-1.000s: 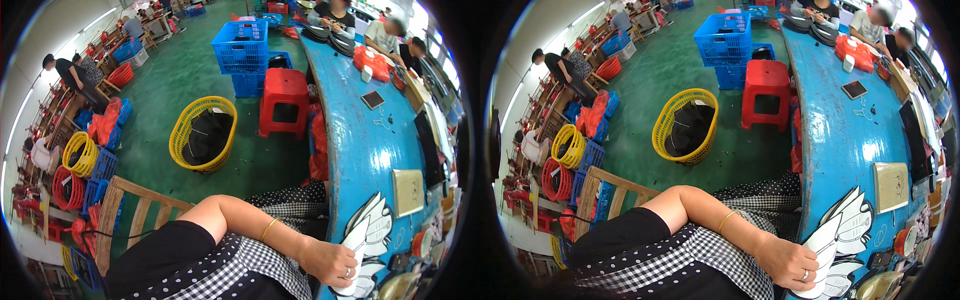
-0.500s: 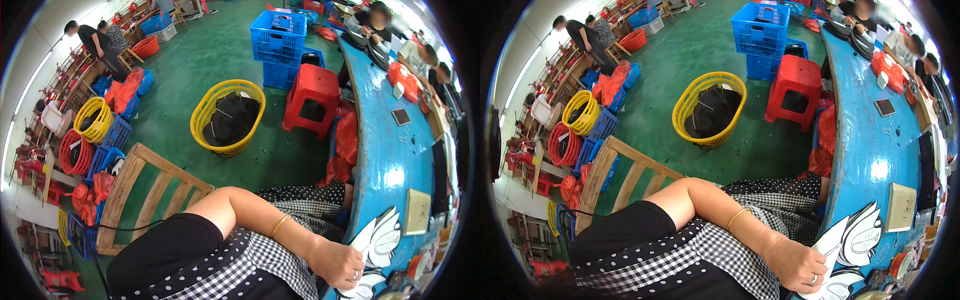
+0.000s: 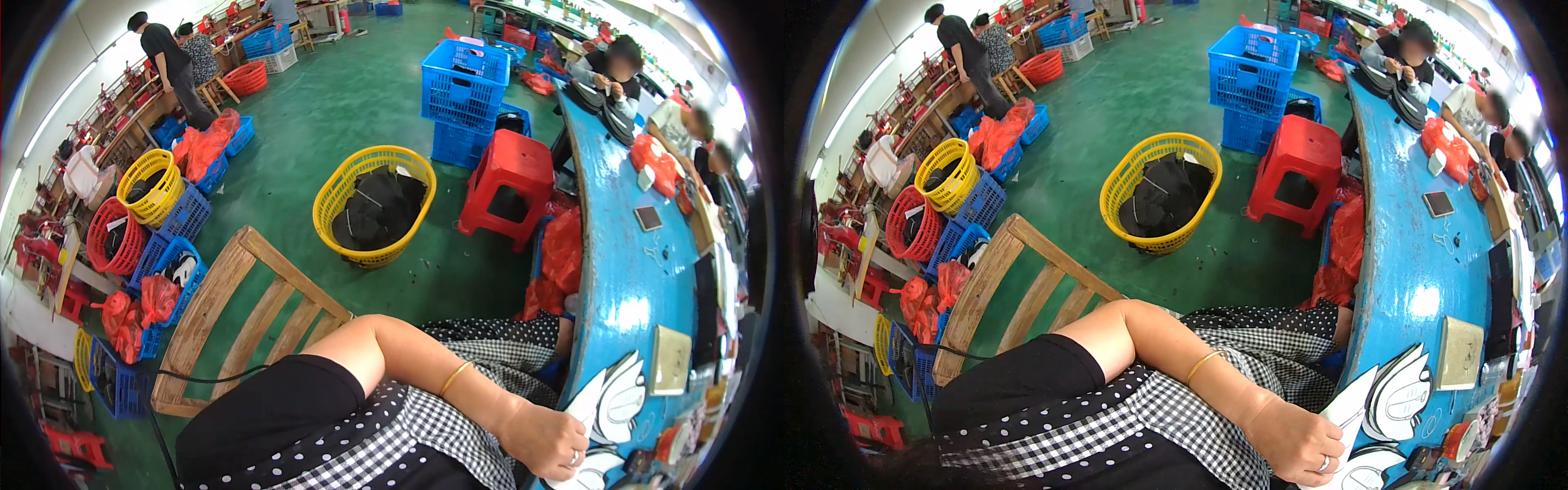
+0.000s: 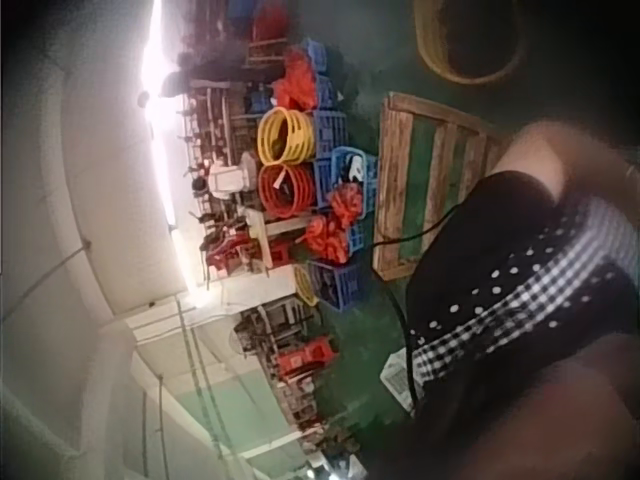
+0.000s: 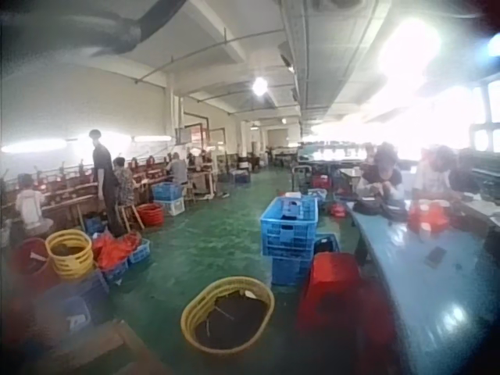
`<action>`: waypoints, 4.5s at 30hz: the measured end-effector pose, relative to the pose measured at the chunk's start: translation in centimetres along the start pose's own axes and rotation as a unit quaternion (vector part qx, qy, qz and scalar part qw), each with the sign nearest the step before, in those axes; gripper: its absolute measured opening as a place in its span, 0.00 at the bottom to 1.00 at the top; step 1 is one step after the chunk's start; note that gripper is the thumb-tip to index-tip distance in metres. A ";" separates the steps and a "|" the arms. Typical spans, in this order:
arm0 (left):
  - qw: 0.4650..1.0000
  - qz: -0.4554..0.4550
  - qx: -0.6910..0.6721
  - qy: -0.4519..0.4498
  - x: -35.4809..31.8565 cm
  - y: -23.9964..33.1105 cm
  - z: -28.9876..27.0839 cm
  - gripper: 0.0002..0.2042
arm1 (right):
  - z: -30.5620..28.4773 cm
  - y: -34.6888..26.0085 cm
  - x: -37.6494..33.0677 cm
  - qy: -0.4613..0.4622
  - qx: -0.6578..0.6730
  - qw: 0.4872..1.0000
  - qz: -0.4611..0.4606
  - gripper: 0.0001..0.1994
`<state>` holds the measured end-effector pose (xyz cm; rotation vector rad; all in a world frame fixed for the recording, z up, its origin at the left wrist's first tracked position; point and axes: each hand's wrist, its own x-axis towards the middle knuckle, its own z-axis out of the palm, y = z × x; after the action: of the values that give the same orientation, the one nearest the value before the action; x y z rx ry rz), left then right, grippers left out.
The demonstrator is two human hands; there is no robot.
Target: Applying glue to shoe tongue components and preparing materials.
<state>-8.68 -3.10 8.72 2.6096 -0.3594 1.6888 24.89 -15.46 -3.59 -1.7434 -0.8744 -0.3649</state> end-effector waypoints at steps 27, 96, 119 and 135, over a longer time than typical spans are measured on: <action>0.958 -0.035 -0.200 -0.203 3.4 -14.4 16.2 0.22 | -12.3 -0.1 -5.2 0.251 0.210 0.895 0.302 0.06; 0.821 0.051 -0.410 -0.394 3.7 -3.9 23.6 0.15 | -11.6 -7.2 -1.9 -0.123 -0.200 0.958 0.162 0.12; 0.796 0.060 -0.441 -0.410 1.9 -5.5 23.3 0.18 | -9.5 -4.8 -1.3 -0.094 -0.200 0.946 0.235 0.09; 0.744 0.081 -0.465 -0.473 5.1 -6.6 22.8 0.16 | -13.3 -3.8 1.3 0.071 -0.122 0.968 0.206 0.07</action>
<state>15.17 -0.65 4.55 2.2976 -1.0845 -0.1212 25.41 -26.69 4.61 -2.0440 -0.3580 -0.3240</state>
